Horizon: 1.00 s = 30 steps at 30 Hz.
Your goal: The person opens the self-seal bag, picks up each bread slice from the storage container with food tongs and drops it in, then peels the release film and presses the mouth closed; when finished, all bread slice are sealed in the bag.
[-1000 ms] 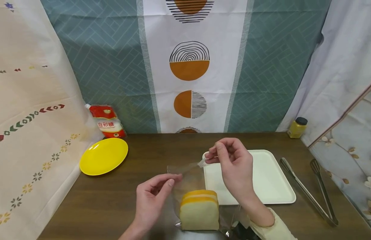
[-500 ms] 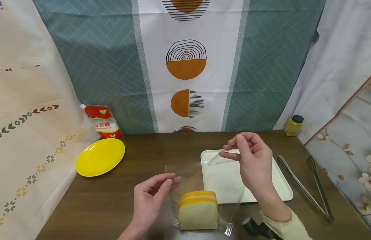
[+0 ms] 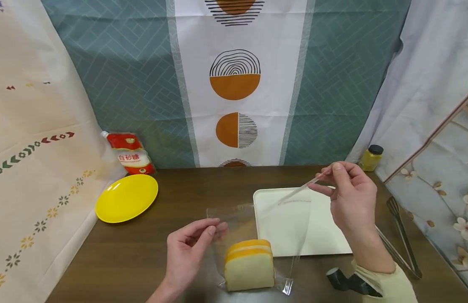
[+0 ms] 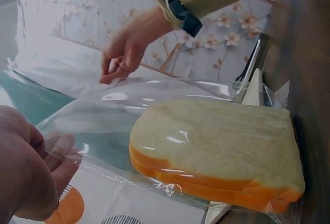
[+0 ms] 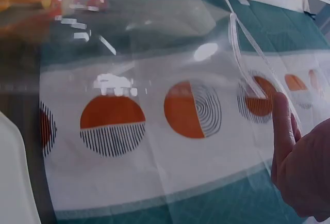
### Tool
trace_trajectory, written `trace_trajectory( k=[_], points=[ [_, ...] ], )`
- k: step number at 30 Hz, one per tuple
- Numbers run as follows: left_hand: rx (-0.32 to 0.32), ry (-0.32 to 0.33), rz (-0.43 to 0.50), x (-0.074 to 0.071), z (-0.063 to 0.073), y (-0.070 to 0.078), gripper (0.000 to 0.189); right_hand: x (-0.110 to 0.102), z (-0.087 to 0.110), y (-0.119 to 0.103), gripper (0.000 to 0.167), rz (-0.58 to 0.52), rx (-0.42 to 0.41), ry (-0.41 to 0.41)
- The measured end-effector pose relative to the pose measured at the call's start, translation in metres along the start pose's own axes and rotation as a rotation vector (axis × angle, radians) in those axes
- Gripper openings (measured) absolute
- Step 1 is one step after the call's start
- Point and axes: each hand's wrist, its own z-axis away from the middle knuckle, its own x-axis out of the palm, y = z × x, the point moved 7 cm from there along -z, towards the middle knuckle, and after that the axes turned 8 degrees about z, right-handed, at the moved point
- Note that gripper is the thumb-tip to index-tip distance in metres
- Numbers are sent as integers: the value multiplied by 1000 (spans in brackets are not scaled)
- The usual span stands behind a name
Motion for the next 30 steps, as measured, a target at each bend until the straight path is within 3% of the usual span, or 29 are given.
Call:
trace_trajectory(
  k=[7, 25, 30],
  points=[
    [55, -37, 7, 1, 1, 3, 20, -24, -11, -4, 17, -73, -9, 25],
    [-31, 26, -34, -4, 2, 0, 18, -78, -35, -13, 16, -186, -24, 210],
    [-29, 27, -38, -4, 3, -1, 17, -91, -36, -14, 16, -225, -21, 247]
  ],
)
